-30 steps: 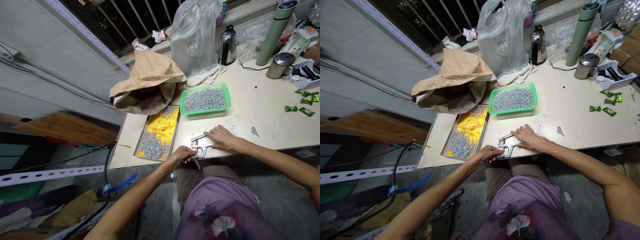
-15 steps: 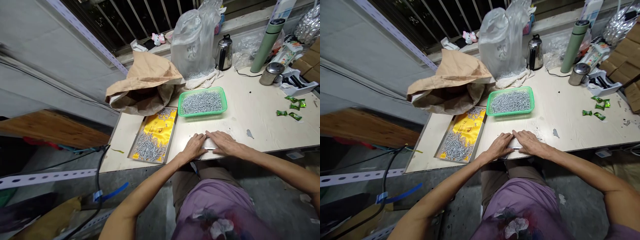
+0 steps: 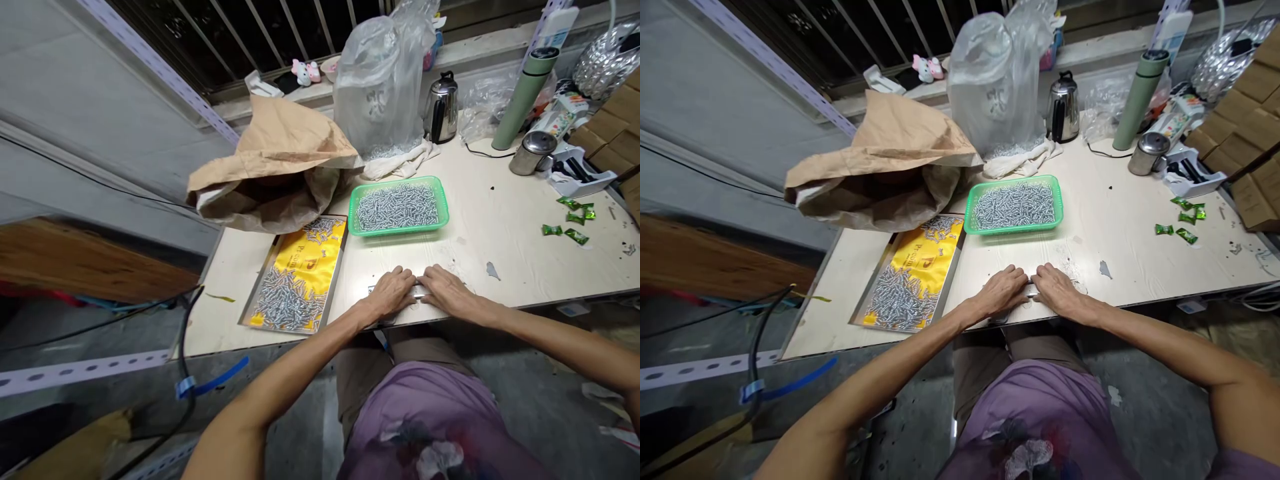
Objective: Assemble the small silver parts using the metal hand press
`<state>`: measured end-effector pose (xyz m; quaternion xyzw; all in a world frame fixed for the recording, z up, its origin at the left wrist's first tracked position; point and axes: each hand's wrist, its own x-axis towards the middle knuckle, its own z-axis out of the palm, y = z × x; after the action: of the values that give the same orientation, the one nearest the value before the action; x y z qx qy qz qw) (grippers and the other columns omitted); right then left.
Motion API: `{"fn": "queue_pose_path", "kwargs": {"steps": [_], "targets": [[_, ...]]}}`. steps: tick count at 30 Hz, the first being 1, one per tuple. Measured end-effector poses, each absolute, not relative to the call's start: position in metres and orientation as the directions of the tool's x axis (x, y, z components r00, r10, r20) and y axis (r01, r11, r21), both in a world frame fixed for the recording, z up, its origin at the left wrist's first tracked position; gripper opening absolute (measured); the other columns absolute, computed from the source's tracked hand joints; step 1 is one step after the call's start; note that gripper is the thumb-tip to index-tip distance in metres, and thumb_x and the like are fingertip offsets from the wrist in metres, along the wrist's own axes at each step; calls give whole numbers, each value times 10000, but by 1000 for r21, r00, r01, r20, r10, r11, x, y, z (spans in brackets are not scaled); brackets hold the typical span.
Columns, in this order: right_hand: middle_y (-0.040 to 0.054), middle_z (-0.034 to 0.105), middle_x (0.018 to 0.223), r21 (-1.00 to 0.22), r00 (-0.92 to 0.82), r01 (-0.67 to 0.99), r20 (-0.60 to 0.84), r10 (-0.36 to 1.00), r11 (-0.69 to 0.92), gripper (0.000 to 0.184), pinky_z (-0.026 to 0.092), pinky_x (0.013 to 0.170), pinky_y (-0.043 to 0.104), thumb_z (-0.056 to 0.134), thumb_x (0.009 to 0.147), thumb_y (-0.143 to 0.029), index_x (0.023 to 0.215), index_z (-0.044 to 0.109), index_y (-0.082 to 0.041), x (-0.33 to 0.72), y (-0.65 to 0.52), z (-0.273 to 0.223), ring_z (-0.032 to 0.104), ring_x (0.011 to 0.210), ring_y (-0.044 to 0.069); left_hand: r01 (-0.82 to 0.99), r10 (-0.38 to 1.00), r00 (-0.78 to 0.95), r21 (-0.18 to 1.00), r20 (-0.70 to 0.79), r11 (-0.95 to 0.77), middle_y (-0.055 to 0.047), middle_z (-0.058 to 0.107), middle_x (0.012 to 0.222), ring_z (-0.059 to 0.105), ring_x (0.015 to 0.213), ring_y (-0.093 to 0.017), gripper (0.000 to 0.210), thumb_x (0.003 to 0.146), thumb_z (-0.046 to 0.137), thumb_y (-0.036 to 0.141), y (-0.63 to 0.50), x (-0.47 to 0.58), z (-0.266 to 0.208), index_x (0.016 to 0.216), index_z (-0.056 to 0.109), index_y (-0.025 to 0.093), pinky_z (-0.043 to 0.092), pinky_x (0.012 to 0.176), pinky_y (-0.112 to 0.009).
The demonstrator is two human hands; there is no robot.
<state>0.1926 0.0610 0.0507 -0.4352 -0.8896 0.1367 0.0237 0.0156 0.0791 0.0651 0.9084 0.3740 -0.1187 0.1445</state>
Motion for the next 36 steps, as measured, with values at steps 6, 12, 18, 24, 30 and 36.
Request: {"fn": "queue_pose_path", "kwargs": {"steps": [6, 12, 18, 24, 30, 36], "targets": [[59, 574, 800, -220, -679, 724, -63, 731, 653, 159, 360, 691, 302, 520, 934, -215, 809, 603, -163, 184, 65, 43, 497, 796, 199, 748, 677, 659, 192, -327, -635, -79, 595, 1001, 512, 1002, -240, 149, 932, 495, 282, 73, 13, 56, 1000, 562, 169, 460, 756, -345], [59, 581, 804, -243, -677, 726, -87, 731, 643, 146, 375, 699, 298, 532, 925, -212, 812, 604, -155, 185, 66, 44, 507, 800, 200, 781, 710, 622, 199, -330, -591, -82, 603, 1005, 522, 1035, -249, 132, 927, 501, 272, 71, 15, 55, 979, 575, 176, 483, 778, -354], [127, 567, 1057, -373, -716, 653, -22, 698, 659, 505, 435, 819, 372, 681, 811, -385, 1222, 531, -132, 206, 79, 48, 503, 966, 265, 807, 826, 556, 296, -90, -511, -144, 556, 1250, 509, 1175, -277, 380, 875, 589, 311, 52, 8, 38, 1209, 494, 156, 451, 964, -444], [120, 602, 964, -361, -708, 671, -56, 704, 648, 273, 427, 813, 382, 470, 929, -294, 1102, 626, -151, 207, 108, 44, 520, 920, 254, 715, 810, 574, 408, 119, -567, -156, 457, 1422, 332, 1389, -267, 437, 929, 496, 358, 4, 21, 7, 1319, 442, 167, 317, 1111, -471], [120, 621, 930, -190, -602, 786, -20, 798, 588, 204, 393, 779, 371, 479, 914, -198, 924, 676, -147, 171, 123, 55, 498, 922, 264, 676, 803, 580, 469, 138, -569, -131, 514, 1379, 373, 1366, -259, 464, 925, 471, 463, -5, 28, 8, 1287, 492, 173, 282, 1133, -485], [70, 600, 1066, -260, -917, 389, -23, 397, 884, 118, 379, 762, 335, 583, 880, -213, 923, 690, -236, 115, 90, 68, 460, 981, 228, 678, 810, 586, 526, 36, -514, -153, 595, 1264, 500, 1244, -301, 402, 916, 500, 374, -3, 27, 2, 1242, 548, 145, 387, 1064, -482]]}}
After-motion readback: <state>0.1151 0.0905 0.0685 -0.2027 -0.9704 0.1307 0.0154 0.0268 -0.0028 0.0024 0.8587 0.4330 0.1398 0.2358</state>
